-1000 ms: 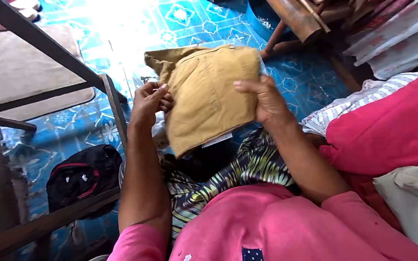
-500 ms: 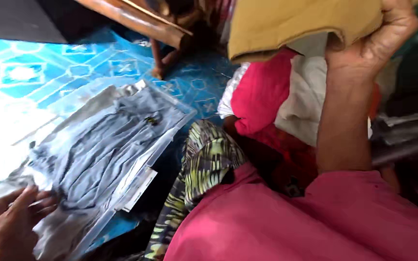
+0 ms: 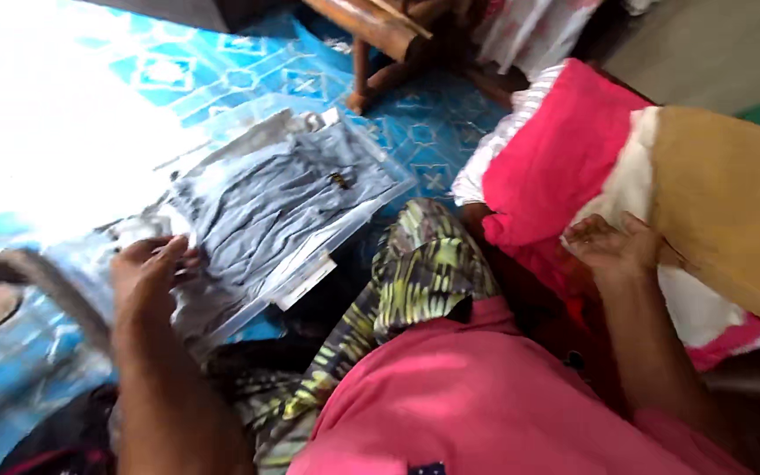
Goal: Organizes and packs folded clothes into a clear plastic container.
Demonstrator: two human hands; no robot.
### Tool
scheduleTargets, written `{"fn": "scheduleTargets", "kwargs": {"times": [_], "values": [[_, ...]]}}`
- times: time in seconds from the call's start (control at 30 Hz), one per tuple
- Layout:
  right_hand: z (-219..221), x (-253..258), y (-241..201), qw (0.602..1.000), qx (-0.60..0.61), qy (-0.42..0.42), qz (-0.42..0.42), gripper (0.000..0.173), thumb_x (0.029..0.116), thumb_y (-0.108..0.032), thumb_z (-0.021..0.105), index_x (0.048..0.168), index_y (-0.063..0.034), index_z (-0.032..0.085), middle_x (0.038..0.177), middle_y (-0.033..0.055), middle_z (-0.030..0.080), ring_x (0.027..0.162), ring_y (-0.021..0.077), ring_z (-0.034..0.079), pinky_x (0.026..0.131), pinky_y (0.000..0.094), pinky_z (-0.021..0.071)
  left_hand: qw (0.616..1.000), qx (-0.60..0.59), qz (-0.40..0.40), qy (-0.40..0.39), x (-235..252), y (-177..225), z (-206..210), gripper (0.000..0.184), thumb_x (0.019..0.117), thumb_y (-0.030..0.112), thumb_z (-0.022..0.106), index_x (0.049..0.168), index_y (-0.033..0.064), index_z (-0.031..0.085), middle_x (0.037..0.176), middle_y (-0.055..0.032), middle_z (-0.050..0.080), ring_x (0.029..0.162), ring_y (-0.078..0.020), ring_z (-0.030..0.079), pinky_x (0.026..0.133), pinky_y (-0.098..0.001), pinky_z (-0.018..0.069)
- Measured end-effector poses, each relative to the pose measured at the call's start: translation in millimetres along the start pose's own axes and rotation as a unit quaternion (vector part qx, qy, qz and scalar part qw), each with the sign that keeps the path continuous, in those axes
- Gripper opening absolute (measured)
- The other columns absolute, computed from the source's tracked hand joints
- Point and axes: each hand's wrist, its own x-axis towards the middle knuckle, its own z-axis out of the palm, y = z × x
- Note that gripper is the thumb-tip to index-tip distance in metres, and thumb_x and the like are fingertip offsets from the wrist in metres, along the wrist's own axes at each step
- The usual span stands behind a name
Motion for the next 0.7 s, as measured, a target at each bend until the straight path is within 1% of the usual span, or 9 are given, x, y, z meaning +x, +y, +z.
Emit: {"fn": "scheduleTargets", "kwargs": {"times": [0.07, 0.1, 0.17, 0.23, 0.33, 0.4, 0.5, 0.6, 0.7], "values": [[33.0, -17.6, 19.0, 0.990, -0.096, -0.101, 0.023, 0.029, 0.1089, -0.021, 0.034, 0.092, -0.0127, 0.056, 0.068, -0.0019, 0.059, 0.056, 0.0099, 0.059, 0.060, 0.0282, 0.0566, 1.000, 0.005, 0.005, -0.002, -0.2, 0.5, 2.7, 0.031, 0.1035, 0.024, 0.059, 0.127, 0.0035, 0.056, 0.093, -0.0008, 0.060, 0.066, -0.0028, 0.057, 0.062, -0.0237, 0.0517], [49.8, -23.4, 30.1, 0.974, -0.151, -0.169, 0.029, 0.029, 0.1076, -0.016, 0.036, 0.090, -0.0125, 0.059, 0.068, -0.0027, 0.060, 0.058, 0.0095, 0.060, 0.061, 0.0276, 0.0566, 1.000, 0.007, 0.004, 0.003, 2.0, 0.0, 3.8, 0.032, 0.1033, 0.024, 0.060, 0.127, 0.0034, 0.056, 0.092, -0.0015, 0.061, 0.065, -0.0028, 0.057, 0.061, -0.0232, 0.0515], [86.0, -28.7, 56.6, 0.925, -0.247, -0.287, 0.021, 0.024, 0.1058, -0.012, 0.042, 0.092, -0.0106, 0.062, 0.071, -0.0031, 0.064, 0.062, 0.0094, 0.063, 0.063, 0.0277, 0.0577, 0.999, 0.031, -0.009, 0.027, 6.7, -0.1, 7.1, 0.032, 0.1026, 0.023, 0.061, 0.127, 0.0015, 0.057, 0.092, -0.0047, 0.062, 0.064, -0.0045, 0.058, 0.060, -0.0240, 0.0522], [125.9, -32.2, 87.5, 0.871, -0.324, -0.368, -0.007, 0.018, 0.1051, -0.007, 0.047, 0.100, -0.0032, 0.063, 0.077, 0.0003, 0.067, 0.066, 0.0110, 0.066, 0.065, 0.0289, 0.0589, 0.997, 0.061, -0.029, 0.042, 10.7, -3.2, 8.0, 0.040, 0.1020, 0.022, 0.061, 0.131, -0.0047, 0.055, 0.108, -0.0191, 0.063, 0.077, -0.0184, 0.061, 0.074, -0.0393, 0.0545], [181.0, -31.5, 137.3, 0.759, -0.468, -0.441, -0.102, 0.019, 0.1022, -0.004, 0.056, 0.115, 0.0075, 0.063, 0.097, 0.0125, 0.068, 0.080, 0.0141, 0.065, 0.074, 0.0305, 0.0556, 0.995, 0.090, -0.026, 0.041, 15.5, -8.2, 8.2, 0.045, 0.1014, 0.026, 0.063, 0.130, -0.0079, 0.056, 0.113, -0.0258, 0.063, 0.084, -0.0269, 0.063, 0.080, -0.0480, 0.0543], [211.8, -19.9, 168.4, 0.682, -0.562, -0.449, -0.133, 0.029, 0.0998, -0.008, 0.061, 0.122, 0.0107, 0.062, 0.112, 0.0248, 0.066, 0.097, 0.0290, 0.064, 0.087, 0.0452, 0.0521, 0.995, 0.089, -0.023, 0.027, 15.0, -8.9, 8.8, 0.044, 0.1015, 0.028, 0.064, 0.128, -0.0066, 0.057, 0.108, -0.0215, 0.062, 0.079, -0.0220, 0.059, 0.074, -0.0435, 0.0527], [241.3, -2.2, 205.1, 0.617, -0.665, -0.403, -0.123, 0.042, 0.0967, -0.010, 0.065, 0.128, 0.0153, 0.054, 0.126, 0.0356, 0.058, 0.120, 0.0462, 0.057, 0.099, 0.0616, 0.0452, 0.998, 0.061, -0.027, 0.018, 13.8, -9.2, 7.6, 0.041, 0.1021, 0.025, 0.063, 0.129, -0.0045, 0.056, 0.104, -0.0173, 0.062, 0.073, -0.0167, 0.058, 0.068, -0.0375, 0.0529], [255.2, 10.5, 223.4, 0.567, -0.733, -0.354, -0.124, 0.051, 0.0948, -0.020, 0.070, 0.129, 0.0142, 0.055, 0.134, 0.0358, 0.055, 0.129, 0.0485, 0.053, 0.102, 0.0652, 0.0424, 0.998, 0.042, -0.037, 0.023, 12.7, -8.7, 8.3, 0.038, 0.1030, 0.023, 0.062, 0.129, -0.0032, 0.055, 0.104, -0.0161, 0.061, 0.071, -0.0161, 0.057, 0.066, -0.0360, 0.0522], [262.1, 20.1, 226.4, 0.577, -0.735, -0.336, -0.118, 0.061, 0.0901, -0.026, 0.079, 0.130, 0.0136, 0.055, 0.134, 0.0349, 0.055, 0.128, 0.0474, 0.053, 0.103, 0.0656, 0.0425, 0.998, 0.051, -0.025, 0.019, 14.7, -11.7, 8.9, 0.035, 0.1028, 0.022, 0.062, 0.126, -0.0037, 0.058, 0.100, -0.0158, 0.062, 0.070, -0.0159, 0.055, 0.065, -0.0360, 0.0505]]}}
